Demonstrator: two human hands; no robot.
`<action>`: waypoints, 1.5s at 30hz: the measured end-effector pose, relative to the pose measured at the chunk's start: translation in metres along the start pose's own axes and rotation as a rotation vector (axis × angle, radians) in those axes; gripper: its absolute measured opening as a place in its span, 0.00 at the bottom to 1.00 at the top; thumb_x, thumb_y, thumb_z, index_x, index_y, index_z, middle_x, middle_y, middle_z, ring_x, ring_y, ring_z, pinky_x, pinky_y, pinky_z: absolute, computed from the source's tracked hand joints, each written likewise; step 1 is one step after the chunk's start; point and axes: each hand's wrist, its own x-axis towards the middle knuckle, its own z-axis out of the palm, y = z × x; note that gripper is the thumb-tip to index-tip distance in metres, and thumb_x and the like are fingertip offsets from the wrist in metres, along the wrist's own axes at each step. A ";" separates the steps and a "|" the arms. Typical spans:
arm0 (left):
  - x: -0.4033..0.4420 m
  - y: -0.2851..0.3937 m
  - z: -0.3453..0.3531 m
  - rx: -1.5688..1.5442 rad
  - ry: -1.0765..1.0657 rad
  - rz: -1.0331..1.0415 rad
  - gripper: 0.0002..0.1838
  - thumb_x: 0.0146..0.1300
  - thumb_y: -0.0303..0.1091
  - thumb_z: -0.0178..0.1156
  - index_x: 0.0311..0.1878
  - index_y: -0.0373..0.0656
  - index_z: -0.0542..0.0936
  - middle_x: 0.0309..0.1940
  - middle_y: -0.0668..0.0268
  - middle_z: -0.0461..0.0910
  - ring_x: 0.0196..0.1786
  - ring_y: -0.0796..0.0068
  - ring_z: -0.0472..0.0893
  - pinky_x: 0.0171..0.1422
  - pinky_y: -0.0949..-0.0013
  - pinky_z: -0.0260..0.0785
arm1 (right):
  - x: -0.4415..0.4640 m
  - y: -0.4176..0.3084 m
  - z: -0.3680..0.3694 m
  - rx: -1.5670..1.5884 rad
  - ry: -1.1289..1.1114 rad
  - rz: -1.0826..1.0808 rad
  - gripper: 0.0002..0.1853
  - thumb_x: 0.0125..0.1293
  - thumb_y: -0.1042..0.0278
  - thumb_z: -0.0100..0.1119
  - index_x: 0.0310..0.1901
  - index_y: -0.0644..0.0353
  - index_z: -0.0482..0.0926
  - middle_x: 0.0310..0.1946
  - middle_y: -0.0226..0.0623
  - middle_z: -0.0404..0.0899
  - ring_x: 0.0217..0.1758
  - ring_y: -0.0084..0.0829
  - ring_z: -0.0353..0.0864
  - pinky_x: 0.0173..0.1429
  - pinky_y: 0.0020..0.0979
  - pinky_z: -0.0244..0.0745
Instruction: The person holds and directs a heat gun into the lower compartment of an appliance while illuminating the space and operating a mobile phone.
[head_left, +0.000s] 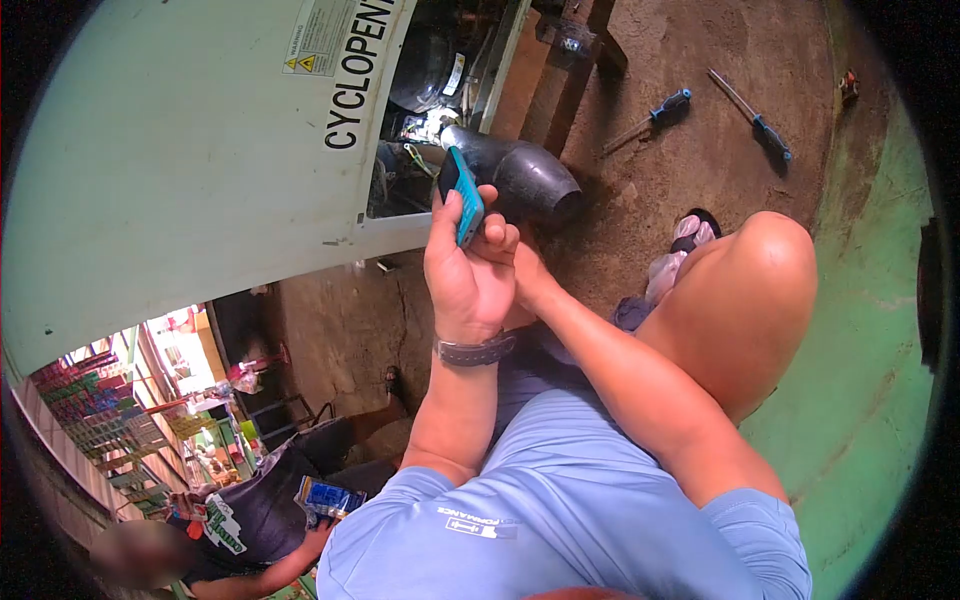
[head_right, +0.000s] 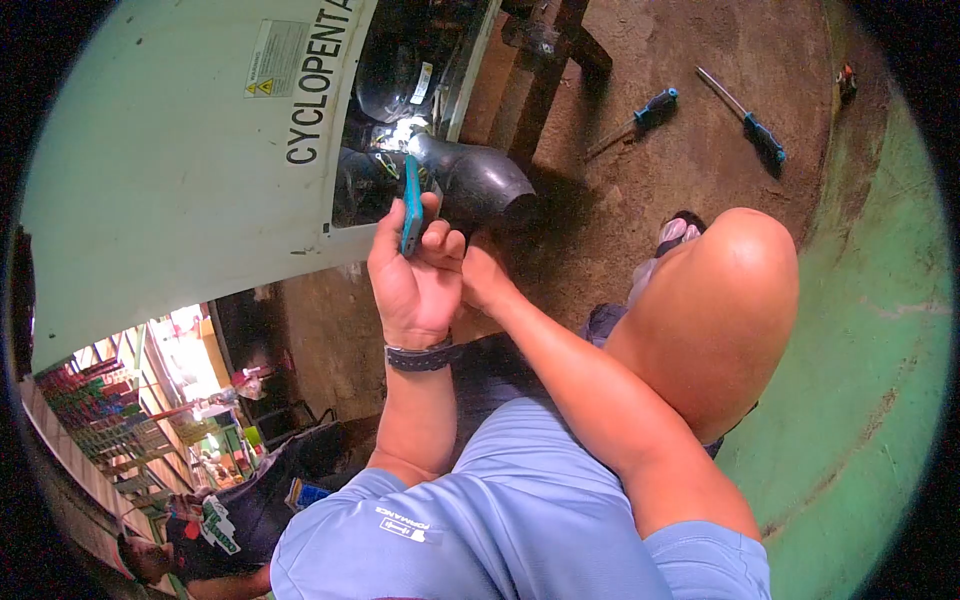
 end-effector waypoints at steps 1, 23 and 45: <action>0.001 0.001 -0.001 -0.012 0.014 -0.026 0.12 0.74 0.40 0.60 0.47 0.39 0.79 0.40 0.64 0.84 0.28 0.79 0.74 0.33 0.72 0.63 | 0.002 -0.003 0.003 -0.006 0.018 0.096 0.14 0.71 0.61 0.61 0.53 0.60 0.81 0.57 0.39 0.80 0.61 0.29 0.78 0.66 0.37 0.73; 0.006 0.008 -0.019 0.095 0.095 0.010 0.16 0.74 0.41 0.58 0.48 0.34 0.80 0.26 0.67 0.77 0.28 0.78 0.72 0.36 0.71 0.64 | 0.000 -0.027 0.016 -0.698 0.058 0.082 0.24 0.65 0.62 0.62 0.61 0.64 0.77 0.59 0.48 0.81 0.64 0.37 0.78 0.67 0.39 0.72; -0.005 0.012 -0.017 0.025 0.055 0.013 0.11 0.73 0.42 0.61 0.45 0.43 0.80 0.39 0.62 0.84 0.29 0.76 0.76 0.34 0.68 0.67 | 0.005 -0.016 0.010 -0.231 0.115 0.230 0.17 0.73 0.66 0.58 0.59 0.65 0.77 0.52 0.38 0.83 0.55 0.31 0.84 0.60 0.37 0.79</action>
